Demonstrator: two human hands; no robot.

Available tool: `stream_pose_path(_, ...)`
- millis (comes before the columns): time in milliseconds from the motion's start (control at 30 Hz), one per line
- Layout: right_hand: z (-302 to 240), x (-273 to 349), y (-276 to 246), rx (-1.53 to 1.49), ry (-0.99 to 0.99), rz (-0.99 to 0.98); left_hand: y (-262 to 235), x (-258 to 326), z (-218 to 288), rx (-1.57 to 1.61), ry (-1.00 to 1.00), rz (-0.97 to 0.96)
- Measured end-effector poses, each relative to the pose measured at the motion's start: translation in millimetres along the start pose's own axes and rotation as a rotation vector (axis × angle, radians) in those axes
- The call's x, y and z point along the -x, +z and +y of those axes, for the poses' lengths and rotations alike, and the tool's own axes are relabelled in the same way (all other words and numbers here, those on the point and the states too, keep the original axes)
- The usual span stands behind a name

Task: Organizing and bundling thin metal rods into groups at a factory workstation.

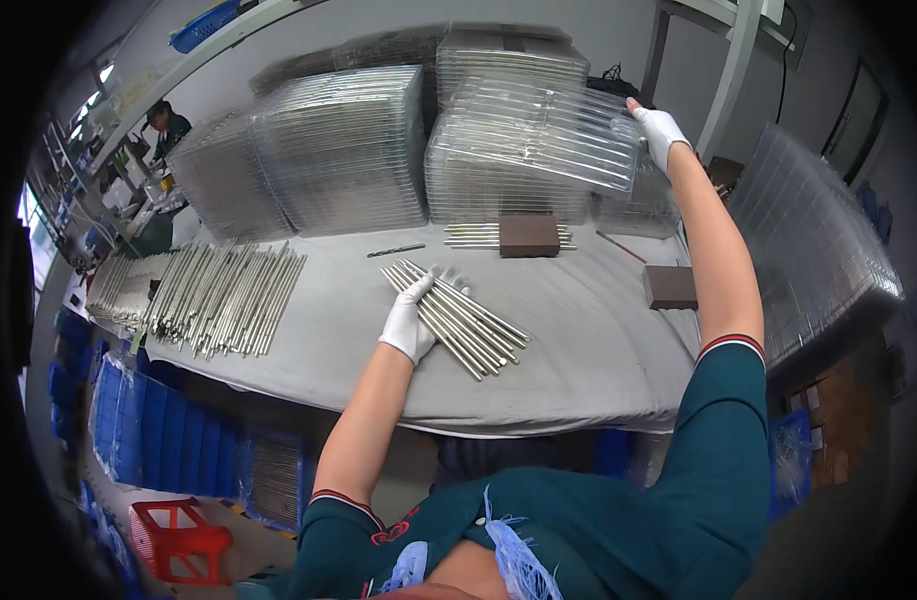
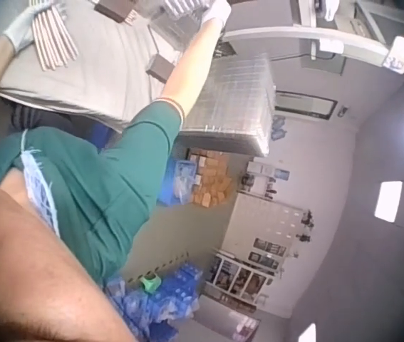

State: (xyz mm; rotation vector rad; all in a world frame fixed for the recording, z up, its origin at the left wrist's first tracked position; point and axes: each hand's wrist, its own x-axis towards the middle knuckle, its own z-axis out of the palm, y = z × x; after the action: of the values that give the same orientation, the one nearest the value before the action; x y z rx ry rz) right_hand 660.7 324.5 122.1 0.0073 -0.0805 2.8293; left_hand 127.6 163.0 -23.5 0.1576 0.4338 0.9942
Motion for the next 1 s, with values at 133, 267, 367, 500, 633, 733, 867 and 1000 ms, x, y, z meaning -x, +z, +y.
stream_pose_path(133, -30, -39, -3, -0.179, 0.234, 0.043, 1, 3, 3, -0.017, -0.047, -0.014)
stream_pose_path(267, 74, -222, 12, -2.122, 0.677, -1.902, -11, 21, 23, -0.03, 0.057, 0.102)
stream_pose_path(367, 106, -240, -3, -2.591, 0.55, -1.51, -3, 10, 12, -0.034, 0.017, 0.063)
stream_pose_path(500, 137, -278, -17, -2.738, 0.418, -1.391, -1, 12, 14, -0.029, 0.015, 0.066)
stream_pose_path(633, 129, -271, -19, -2.728, 0.44, -1.431, -3, 10, 13, 0.004, 0.009, 0.068)
stream_pose_path(733, 126, -265, -26, -2.781, 0.427, -1.523, -2, 10, 12, -0.003, 0.002, 0.059)
stream_pose_path(867, 168, -283, -16, -2.648, 0.926, -1.197, -6, 10, 14, 0.005, 0.029, 0.025)
stream_pose_path(1000, 232, -304, -41, -3.468, 0.429, -1.837, -5, 14, 13, -0.091, 0.123, -0.011)
